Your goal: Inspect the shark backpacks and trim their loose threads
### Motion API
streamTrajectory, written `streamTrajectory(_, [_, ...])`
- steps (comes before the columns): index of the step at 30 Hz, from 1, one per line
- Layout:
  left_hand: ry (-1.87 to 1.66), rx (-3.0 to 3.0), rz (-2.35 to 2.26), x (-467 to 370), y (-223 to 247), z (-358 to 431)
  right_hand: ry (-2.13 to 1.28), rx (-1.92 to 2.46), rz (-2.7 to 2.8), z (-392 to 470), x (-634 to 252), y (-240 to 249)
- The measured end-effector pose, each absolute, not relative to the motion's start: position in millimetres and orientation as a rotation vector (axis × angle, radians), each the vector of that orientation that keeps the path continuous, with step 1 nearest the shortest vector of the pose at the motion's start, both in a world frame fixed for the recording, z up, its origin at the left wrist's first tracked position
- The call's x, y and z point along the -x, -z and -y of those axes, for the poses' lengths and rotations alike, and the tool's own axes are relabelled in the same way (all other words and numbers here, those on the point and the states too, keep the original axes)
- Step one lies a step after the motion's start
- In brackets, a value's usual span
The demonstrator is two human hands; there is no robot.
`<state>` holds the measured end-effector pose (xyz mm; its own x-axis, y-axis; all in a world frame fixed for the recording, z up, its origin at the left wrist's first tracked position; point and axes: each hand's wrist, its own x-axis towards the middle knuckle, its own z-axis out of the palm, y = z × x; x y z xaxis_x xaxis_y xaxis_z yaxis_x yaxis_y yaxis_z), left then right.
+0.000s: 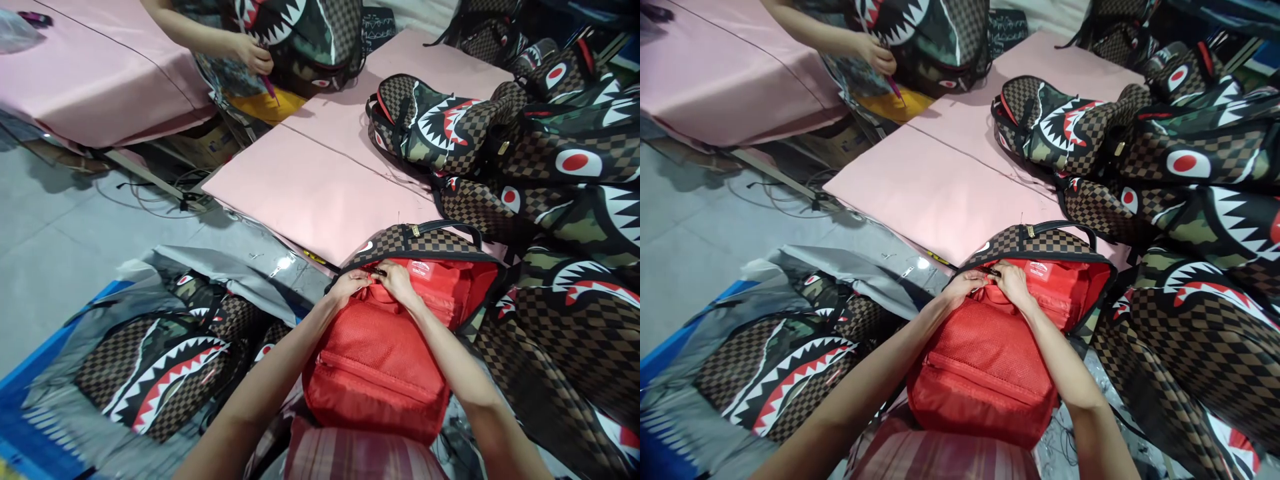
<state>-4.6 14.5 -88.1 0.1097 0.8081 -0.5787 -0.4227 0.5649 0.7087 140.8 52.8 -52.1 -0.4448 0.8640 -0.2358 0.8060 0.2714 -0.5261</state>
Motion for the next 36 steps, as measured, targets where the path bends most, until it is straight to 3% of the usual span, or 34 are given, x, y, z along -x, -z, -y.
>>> streamTrajectory(9, [-0.964,-0.414,-1.119,6,89,-11,-1.108,1.46,2.244,-55,-163,49])
streamTrajectory(13, [-0.959,-0.396,-1.1,8,91,-10,-0.86,1.726,2.202,-53,-179,48])
streamTrajectory(18, [-0.949,-0.373,-1.068,9,91,-11,-0.717,1.747,2.379,-44,-180,41])
streamTrajectory(26, [-0.961,-0.357,-1.052,10,94,-13,-0.694,1.509,2.446,-46,-175,49])
streamTrajectory(36, [-0.986,-0.363,-1.038,9,97,-12,-0.8,1.57,2.322,-45,-171,46])
